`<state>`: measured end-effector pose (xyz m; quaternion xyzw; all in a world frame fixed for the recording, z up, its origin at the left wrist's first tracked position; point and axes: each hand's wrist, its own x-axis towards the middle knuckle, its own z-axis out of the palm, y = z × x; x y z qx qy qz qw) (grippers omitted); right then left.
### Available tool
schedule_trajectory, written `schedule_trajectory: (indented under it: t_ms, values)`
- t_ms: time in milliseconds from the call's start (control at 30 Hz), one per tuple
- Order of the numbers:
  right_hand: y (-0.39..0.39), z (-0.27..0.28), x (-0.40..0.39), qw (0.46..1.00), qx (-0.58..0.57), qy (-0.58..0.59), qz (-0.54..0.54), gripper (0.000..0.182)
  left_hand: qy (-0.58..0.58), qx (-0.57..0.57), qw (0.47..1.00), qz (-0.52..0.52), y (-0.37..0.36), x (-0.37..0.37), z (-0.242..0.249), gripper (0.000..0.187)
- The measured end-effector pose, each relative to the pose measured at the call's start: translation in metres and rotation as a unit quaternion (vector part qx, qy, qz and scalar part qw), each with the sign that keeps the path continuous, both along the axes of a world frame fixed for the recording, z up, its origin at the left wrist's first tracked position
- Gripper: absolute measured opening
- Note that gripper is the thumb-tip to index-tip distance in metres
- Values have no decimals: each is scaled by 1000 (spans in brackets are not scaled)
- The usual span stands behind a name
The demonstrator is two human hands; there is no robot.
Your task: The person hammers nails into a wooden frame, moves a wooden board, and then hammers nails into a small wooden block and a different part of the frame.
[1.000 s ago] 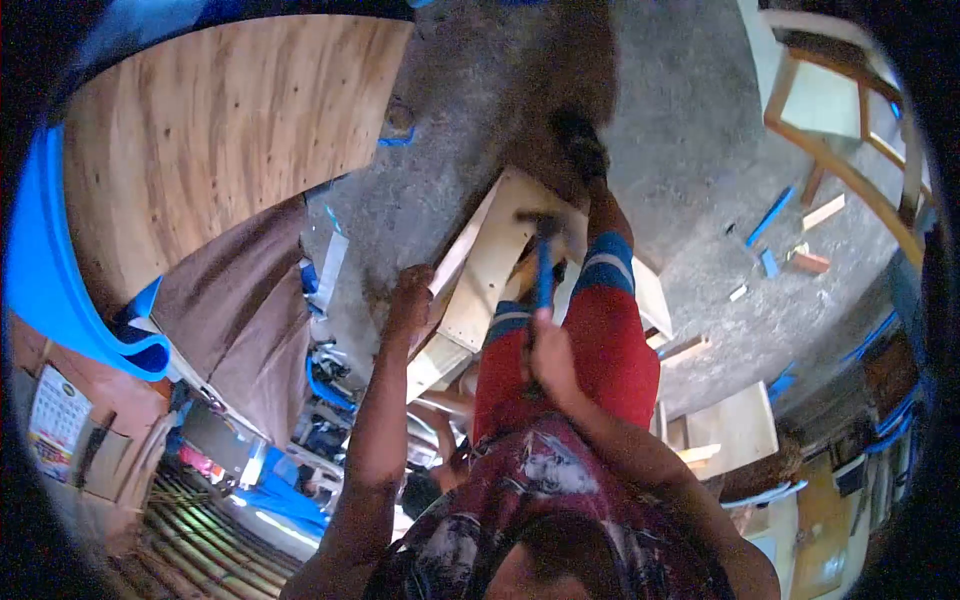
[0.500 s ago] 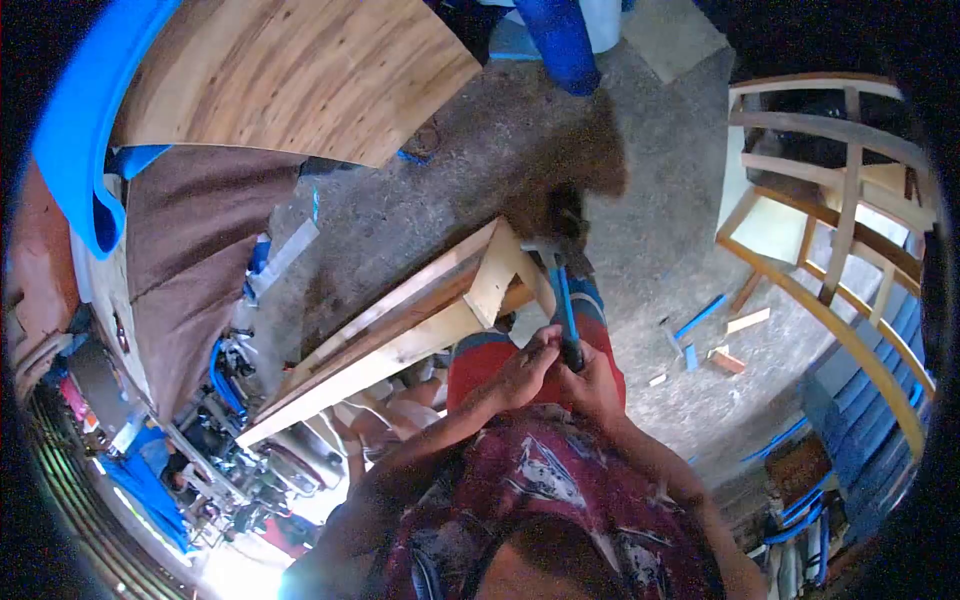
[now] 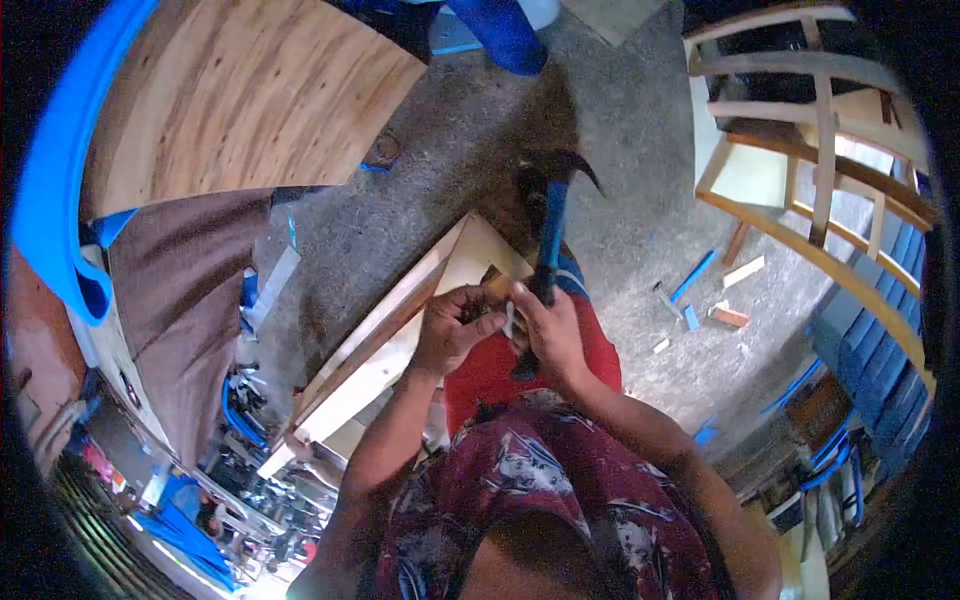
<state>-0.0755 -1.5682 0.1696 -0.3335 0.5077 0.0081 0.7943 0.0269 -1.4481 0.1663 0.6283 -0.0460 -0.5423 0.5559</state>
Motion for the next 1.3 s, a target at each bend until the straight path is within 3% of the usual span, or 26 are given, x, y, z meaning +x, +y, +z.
schedule_trajectory:
  t_ms: [133, 200, 267, 300, 333, 367, 400, 433, 467, 500, 533, 600, 633, 700, 800, 933, 1000, 1033, 1300]
  values:
    - [-8, -20, 27, 987, 134, 26, -87, 27, 90, -29, 995, -11, -27, 25, -14, 25]
    - [-11, -33, 33, 950, 235, -58, -200, 25, -102, 71, 990, -69, -39, 33, -29, 17]
    - [-15, -52, 32, 942, 259, -58, -207, 25, -191, 122, 965, -129, -50, 52, -49, 16]
    - [-16, -65, 26, 976, 193, -28, -100, 25, -229, 205, 940, -147, -61, 60, -59, 19]
    - [-15, -74, 19, 992, 125, 2, 8, 25, -184, 258, 938, -138, -79, 70, -55, 20]
    - [-15, -80, 6, 994, 76, 3, 75, 28, -256, 182, 930, -191, -66, 79, -93, 21]
    - [-10, -93, -4, 994, 79, -1, 73, 28, -326, 103, 909, -239, -42, 88, -143, 23]
    - [2, -105, -16, 994, 8, -8, 113, 30, -326, 107, 907, -244, -19, 90, -182, 23]
    - [11, -109, -25, 986, -62, -13, 151, 32, -389, 87, 835, -380, 3, 89, -215, 24]
    - [12, -110, -31, 983, -36, -1, 178, 35, -443, 63, 740, -503, 12, 92, -234, 26]
    - [19, -112, -34, 984, -32, -1, 174, 35, -441, 63, 738, -508, 15, 92, -235, 26]
    - [33, -119, -39, 969, -181, 50, 160, 39, -192, 211, 816, -502, 25, 88, -236, 24]
    - [34, -122, -38, 970, -180, 51, 157, 39, -218, 220, 771, -556, 24, 88, -237, 23]
    - [41, -126, -41, 997, -38, 43, 55, 40, -221, 223, 766, -560, 26, 87, -238, 23]
    - [45, -132, -47, 998, 36, 50, 12, 46, -235, 217, 758, -568, 25, 85, -236, 24]
    - [43, -127, -40, 995, 69, 49, 43, 50, -250, 213, 743, -582, 6, 78, -219, 25]
    - [32, -111, -32, 981, 173, 78, 45, 49, -288, 170, 747, -575, 22, 77, -228, 25]
    - [34, -111, -31, 981, 173, 79, 43, 49, -324, 126, 749, -564, 24, 76, -228, 24]
    - [52, -117, -33, 975, 201, 78, 46, 52, -365, 118, 750, -540, 43, 71, -238, 22]
